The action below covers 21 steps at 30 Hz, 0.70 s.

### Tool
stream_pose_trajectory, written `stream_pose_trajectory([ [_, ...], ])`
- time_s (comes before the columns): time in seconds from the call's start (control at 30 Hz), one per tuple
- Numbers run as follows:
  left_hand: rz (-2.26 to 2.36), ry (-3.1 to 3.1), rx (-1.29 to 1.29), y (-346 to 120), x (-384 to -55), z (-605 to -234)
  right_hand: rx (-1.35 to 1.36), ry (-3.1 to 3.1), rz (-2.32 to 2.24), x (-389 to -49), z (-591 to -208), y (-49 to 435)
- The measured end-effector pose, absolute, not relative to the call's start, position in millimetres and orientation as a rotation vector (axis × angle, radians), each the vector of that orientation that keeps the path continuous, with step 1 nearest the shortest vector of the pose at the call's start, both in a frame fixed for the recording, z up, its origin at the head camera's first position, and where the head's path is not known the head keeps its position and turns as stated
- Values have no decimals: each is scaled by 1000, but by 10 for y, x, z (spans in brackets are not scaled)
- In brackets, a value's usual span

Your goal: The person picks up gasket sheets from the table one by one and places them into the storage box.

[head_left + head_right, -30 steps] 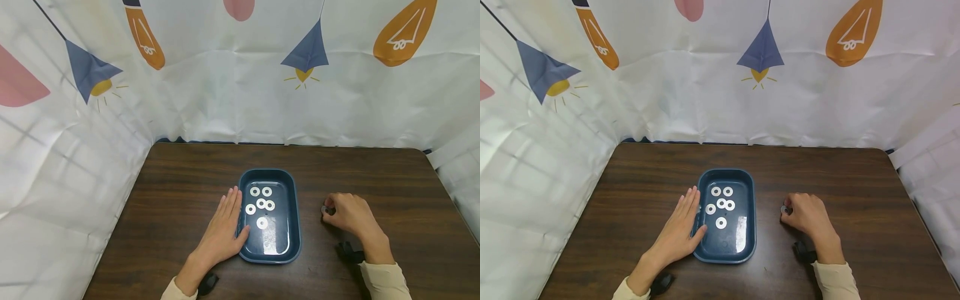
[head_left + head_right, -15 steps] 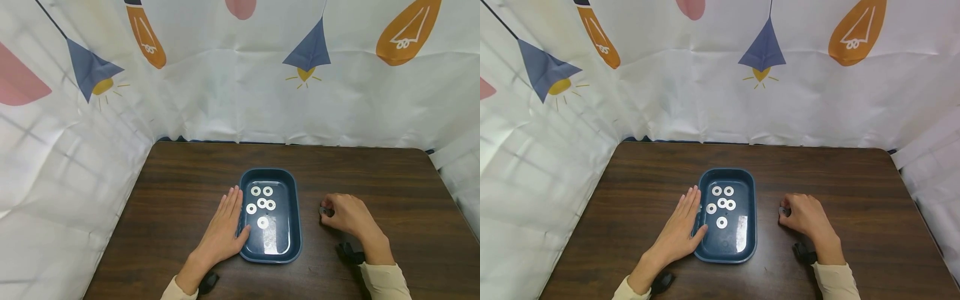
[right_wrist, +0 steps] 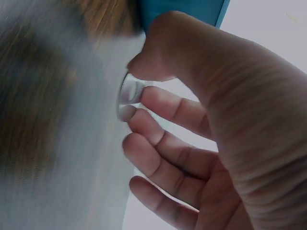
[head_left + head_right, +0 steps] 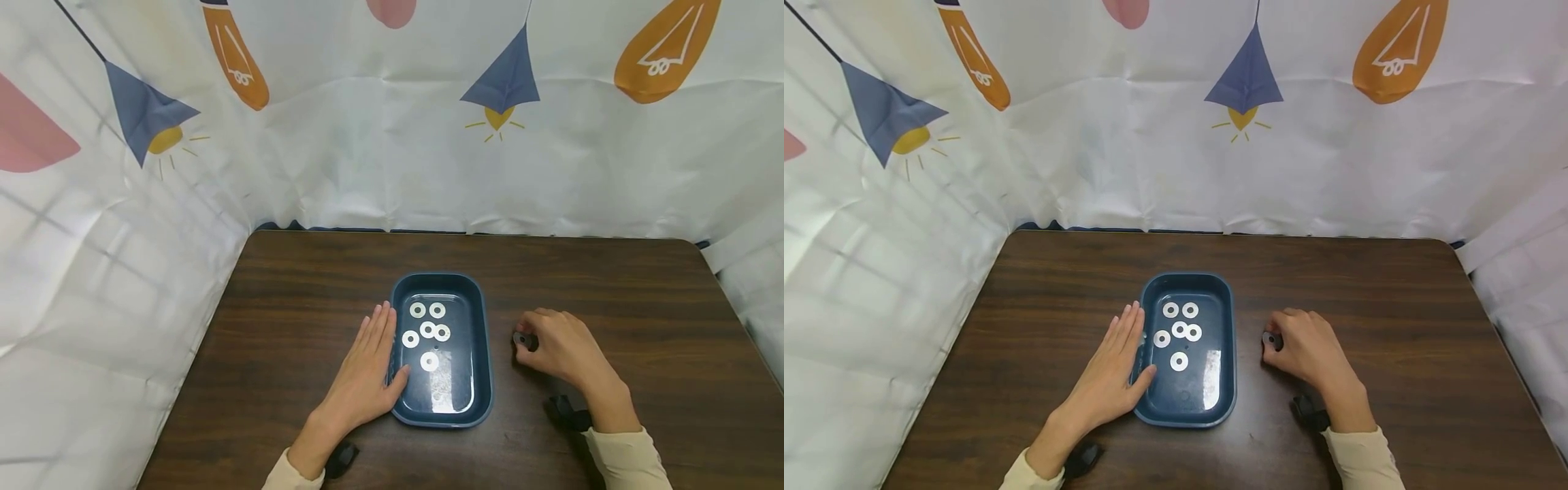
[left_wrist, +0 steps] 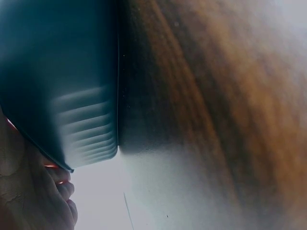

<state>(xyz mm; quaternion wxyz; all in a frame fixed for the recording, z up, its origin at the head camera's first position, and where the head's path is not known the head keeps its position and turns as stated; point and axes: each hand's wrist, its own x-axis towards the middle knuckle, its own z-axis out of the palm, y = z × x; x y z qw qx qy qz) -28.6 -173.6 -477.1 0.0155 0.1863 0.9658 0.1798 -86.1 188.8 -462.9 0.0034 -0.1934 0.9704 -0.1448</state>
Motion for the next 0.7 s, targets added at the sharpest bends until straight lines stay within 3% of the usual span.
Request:
stream_pose_trajectory([
  [0.7,565,3008,576,-1731,-284,-4776,-988,3251,-488,-818,-4328,1733],
])
